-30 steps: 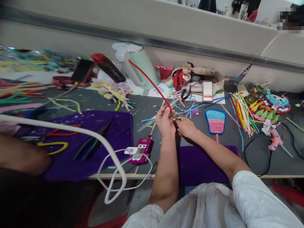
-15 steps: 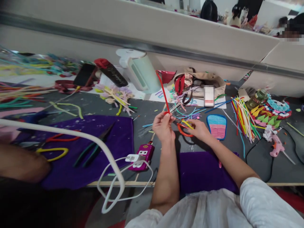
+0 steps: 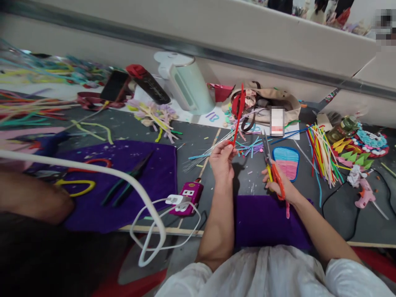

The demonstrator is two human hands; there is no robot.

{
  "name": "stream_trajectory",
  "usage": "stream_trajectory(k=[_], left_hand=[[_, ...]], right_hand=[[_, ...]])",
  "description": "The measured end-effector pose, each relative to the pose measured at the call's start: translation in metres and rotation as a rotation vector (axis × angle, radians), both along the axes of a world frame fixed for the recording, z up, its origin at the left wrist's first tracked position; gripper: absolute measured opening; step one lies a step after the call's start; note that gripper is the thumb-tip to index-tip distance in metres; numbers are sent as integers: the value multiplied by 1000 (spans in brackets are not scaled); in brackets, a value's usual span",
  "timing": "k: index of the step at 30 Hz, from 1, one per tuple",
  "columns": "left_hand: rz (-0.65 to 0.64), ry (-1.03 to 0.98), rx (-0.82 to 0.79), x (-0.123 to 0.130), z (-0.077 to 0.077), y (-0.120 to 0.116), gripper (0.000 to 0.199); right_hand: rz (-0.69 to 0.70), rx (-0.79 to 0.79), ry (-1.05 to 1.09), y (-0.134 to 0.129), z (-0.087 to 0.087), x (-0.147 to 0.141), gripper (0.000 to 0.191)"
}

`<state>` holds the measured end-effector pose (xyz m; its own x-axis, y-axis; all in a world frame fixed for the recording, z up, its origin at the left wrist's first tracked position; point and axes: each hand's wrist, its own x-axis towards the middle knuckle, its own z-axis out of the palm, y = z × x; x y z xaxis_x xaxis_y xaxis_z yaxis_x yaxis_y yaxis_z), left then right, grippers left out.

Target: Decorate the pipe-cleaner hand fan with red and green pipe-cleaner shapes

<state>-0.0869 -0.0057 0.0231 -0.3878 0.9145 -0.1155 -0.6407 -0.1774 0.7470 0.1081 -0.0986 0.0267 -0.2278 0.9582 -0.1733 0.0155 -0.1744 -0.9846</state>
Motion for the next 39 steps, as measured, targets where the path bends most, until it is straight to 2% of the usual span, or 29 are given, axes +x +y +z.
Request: stream_trajectory(k=[3,5,7,16,22,28,39], left_hand=[[-7,25,9,2,1,-2,35],[-20,44,24,3,3,-4,34],[-32,59,41,5,4,-5,33],[-94,149,95,8,5,-10,28],[-119,194,97,9,5,-12,24],[-119,203,98,10,8,-13,22],[-67,194,74,8,9,-13,24]], right_hand=[[-14,69,-143,3,4,1,51],[18,123,-241,4,7,-3,43],[64,161,-286,5,9,-10,42],[139,140,-198,19,16,-35,51],[135,196,-197,27,20,-38,51],[110,203,-182,29,17,-38,52],[149,224,-206,36,17,-41,48]])
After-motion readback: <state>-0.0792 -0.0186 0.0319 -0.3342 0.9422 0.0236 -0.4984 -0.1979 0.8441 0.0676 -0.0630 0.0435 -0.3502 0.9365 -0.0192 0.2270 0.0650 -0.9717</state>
